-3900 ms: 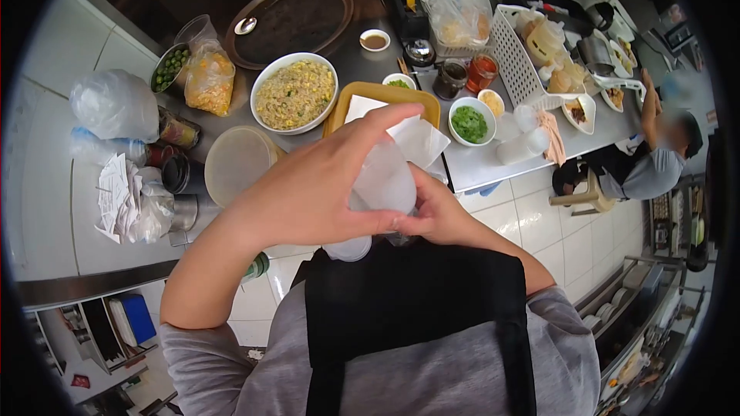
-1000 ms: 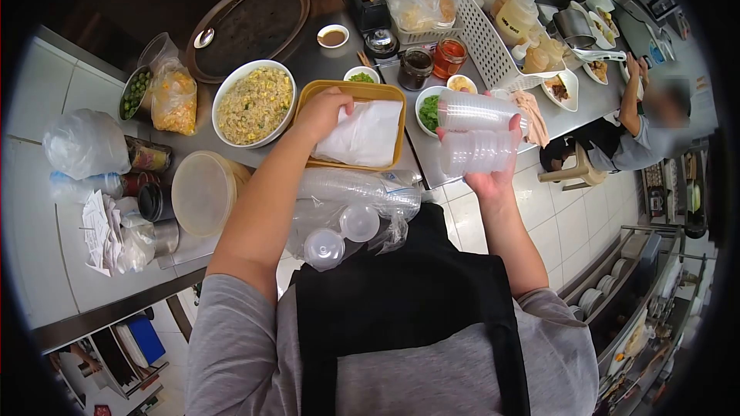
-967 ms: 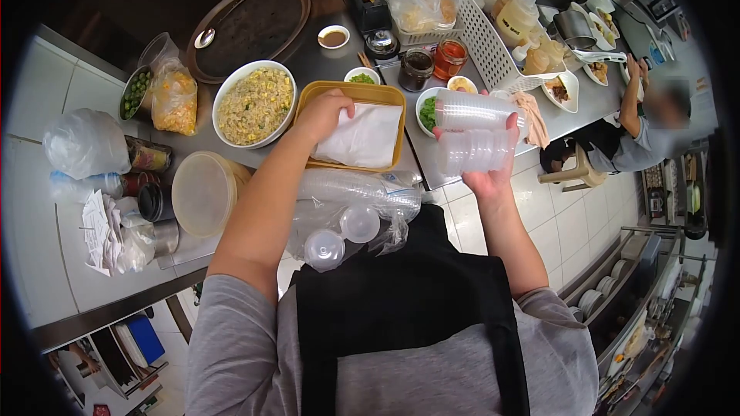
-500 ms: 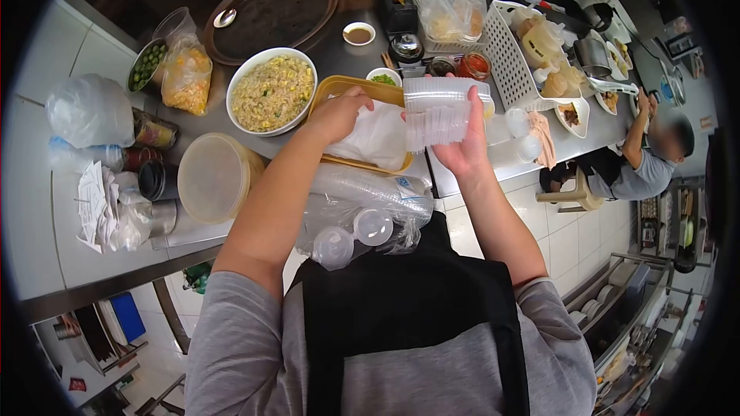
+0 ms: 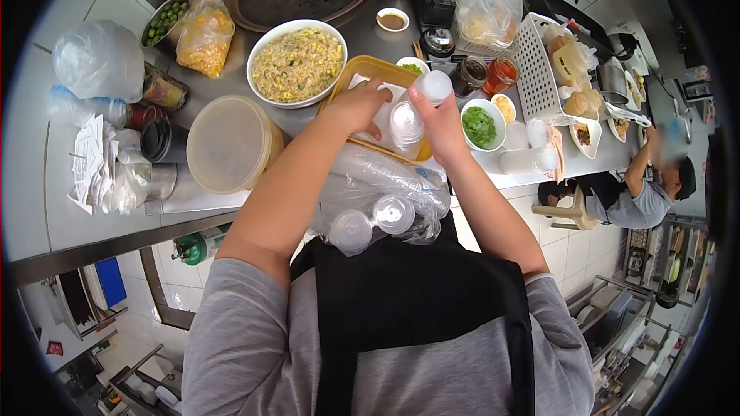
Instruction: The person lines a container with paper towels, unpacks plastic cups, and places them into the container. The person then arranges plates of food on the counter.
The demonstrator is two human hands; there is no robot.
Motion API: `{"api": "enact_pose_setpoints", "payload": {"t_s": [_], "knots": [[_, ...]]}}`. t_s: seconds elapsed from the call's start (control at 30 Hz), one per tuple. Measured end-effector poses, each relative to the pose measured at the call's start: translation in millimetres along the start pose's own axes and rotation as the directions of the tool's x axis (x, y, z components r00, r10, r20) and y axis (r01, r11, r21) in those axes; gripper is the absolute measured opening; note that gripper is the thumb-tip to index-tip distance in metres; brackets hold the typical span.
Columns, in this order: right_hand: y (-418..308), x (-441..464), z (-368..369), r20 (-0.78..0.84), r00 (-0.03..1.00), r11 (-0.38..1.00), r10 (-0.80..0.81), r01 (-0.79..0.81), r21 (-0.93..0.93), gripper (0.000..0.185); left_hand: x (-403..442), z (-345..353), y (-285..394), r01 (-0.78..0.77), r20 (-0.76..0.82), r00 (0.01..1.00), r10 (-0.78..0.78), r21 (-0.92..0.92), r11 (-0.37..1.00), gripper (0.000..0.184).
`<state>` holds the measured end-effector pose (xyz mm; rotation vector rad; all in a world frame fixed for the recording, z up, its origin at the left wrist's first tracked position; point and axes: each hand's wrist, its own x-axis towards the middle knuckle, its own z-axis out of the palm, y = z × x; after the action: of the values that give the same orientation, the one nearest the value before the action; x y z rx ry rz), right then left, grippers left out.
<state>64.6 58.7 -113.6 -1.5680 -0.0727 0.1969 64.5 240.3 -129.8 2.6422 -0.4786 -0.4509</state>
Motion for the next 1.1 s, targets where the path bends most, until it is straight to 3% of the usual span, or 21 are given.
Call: {"api": "enact_pose_setpoints", "payload": {"t_s": [0.03, 0.1, 0.17, 0.23, 0.37, 0.43, 0.47, 0.53, 0.63, 0.7, 0.77, 0.83, 0.87, 0.9, 0.97, 1.03, 1.1], "knots": [[-1, -2, 0, 0.001, 1.000, 1.000, 0.004, -0.004, -0.002, 0.056, -1, 1, 0, 0.001, 0.002, 1.000, -0.001, -0.004, 1.000, 0.070], [-15, -9, 3, 0.052, 0.996, 0.923, -0.066, 0.080, -0.377, 0.058, -1, 5, 0, 0.023, -0.030, 0.999, -0.024, -0.019, 1.000, 0.076], [-2, -3, 0, 0.087, 0.990, 0.903, -0.108, 0.134, -0.409, 0.064, 0, 7, -2, 0.012, -0.037, 0.999, -0.013, -0.020, 1.000, 0.079], [9, 3, -3, 0.129, 0.987, 0.761, -0.097, 0.157, -0.630, 0.065, 1, 11, -3, -0.001, -0.046, 0.999, 0.000, -0.017, 1.000, 0.081], [-10, 0, -7, 0.144, 0.986, 0.788, -0.084, 0.155, -0.596, 0.068, -2, 7, 0, 0.022, -0.032, 0.999, -0.023, -0.007, 1.000, 0.082], [-23, -5, -9, 0.147, 0.965, 0.659, -0.218, 0.257, -0.707, 0.061, -4, 2, 3, 0.025, -0.013, 1.000, -0.025, -0.012, 1.000, 0.082], [-28, -8, -10, 0.144, 0.965, 0.657, -0.218, 0.254, -0.709, 0.061, -4, 0, 4, 0.037, 0.017, 0.999, -0.036, -0.016, 0.999, 0.083], [-35, -12, -15, 0.309, 0.877, 0.316, -0.368, 0.431, -0.845, 0.052, -4, -2, 6, 0.038, 0.049, 0.998, -0.037, -0.018, 0.999, 0.085], [-20, -13, -17, 0.304, 0.897, 0.367, -0.320, 0.413, -0.833, 0.043, -2, -1, 3, 0.023, 0.058, 0.998, -0.022, -0.030, 0.999, 0.084], [-21, -12, -18, 0.293, 0.884, 0.309, -0.365, 0.412, -0.857, 0.039, 0, -3, 4, 0.019, 0.047, 0.999, -0.019, 0.011, 1.000, 0.083], [-25, -12, -17, 0.271, 0.925, 0.315, -0.266, 0.349, -0.883, 0.041, 2, -8, 11, 0.021, 0.009, 1.000, -0.021, 0.057, 0.998, 0.073], [-23, -9, -13, 0.226, 0.944, 0.308, -0.241, 0.296, -0.904, 0.045, 3, -7, 18, -0.081, -0.150, 0.983, 0.104, 0.153, 0.985, 0.055], [-23, -10, -13, 0.199, 0.957, 0.303, -0.209, 0.257, -0.918, 0.050, 4, -6, 24, -0.123, -0.222, 0.960, 0.168, 0.203, 0.971, 0.038], [-23, -13, -14, 0.185, 0.961, 0.305, -0.207, 0.243, -0.921, 0.050, 9, -2, 24, -0.136, -0.213, 0.960, 0.180, 0.204, 0.969, 0.038], [-30, -19, -15, 0.215, 0.937, 0.195, -0.275, 0.273, -0.942, 0.059, 19, 6, 16, -0.153, -0.081, 0.985, 0.151, -0.022, 0.988, 0.032], [-46, -39, -26, 0.189, 0.915, 0.282, -0.358, 0.299, -0.912, 0.066, 22, 12, 15, -0.079, -0.009, 0.997, 0.079, -0.111, 0.991, 0.032], [-59, -67, -58, 0.181, 0.709, 0.313, -0.682, 0.506, -0.804, 0.072, 21, 15, 14, 0.005, 0.069, 0.998, 0.008, -0.191, 0.981, 0.033]]}}
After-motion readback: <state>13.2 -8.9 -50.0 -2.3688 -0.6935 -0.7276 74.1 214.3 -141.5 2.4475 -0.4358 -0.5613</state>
